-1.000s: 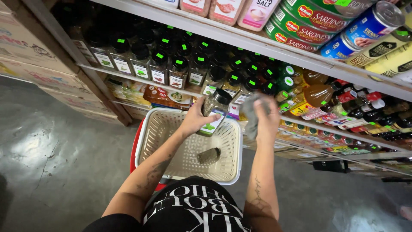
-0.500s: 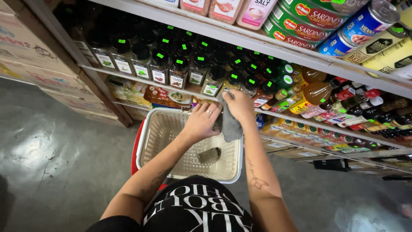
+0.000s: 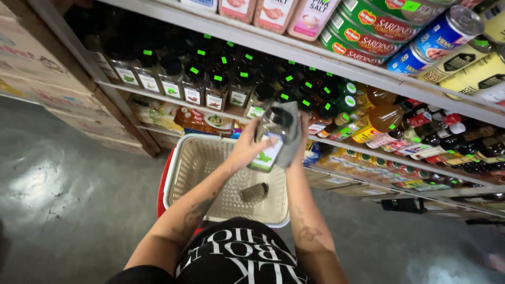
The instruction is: Wiping down jars of spices on a grocery store shelf with a cloth and placing them into a shopping basket.
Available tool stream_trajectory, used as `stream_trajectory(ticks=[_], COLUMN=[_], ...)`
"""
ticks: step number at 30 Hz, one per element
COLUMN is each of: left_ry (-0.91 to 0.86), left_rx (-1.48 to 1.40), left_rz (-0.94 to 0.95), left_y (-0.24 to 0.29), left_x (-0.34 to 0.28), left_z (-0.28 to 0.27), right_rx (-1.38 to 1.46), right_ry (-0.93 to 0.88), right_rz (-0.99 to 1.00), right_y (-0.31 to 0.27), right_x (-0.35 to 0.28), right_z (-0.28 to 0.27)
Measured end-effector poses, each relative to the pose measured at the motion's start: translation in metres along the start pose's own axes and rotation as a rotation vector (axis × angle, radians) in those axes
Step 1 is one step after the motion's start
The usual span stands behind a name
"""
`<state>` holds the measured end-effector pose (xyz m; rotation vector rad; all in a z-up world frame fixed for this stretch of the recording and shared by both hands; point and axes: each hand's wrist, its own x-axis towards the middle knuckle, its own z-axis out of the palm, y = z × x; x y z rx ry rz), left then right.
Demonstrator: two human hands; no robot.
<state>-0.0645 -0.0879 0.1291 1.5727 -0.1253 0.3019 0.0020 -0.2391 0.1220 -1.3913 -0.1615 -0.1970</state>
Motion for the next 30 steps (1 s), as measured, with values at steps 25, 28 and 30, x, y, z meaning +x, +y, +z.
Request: stream_trajectory(ticks=[25,28,30], left_ry=[0.020,0.047,0.084], left_rx=[-0.418,-0.487,-0.534], left_rz=[-0.269,-0.276,-0.298], left_y=[-0.112,-0.081,-0.044], left_x=[0.011,0.015,0.035], left_z=[0.012,0.011,-0.007], right_rx=[-0.795,0.060,0.100], right_ry=[-0.307,-0.243,-0.283], right_rz=[-0.462,0.075,0.098], right_y=[-0.018,-0.001,0.014], right_x=[0.020,0.024,-0.016], right_z=[0.025,0.019,0.022])
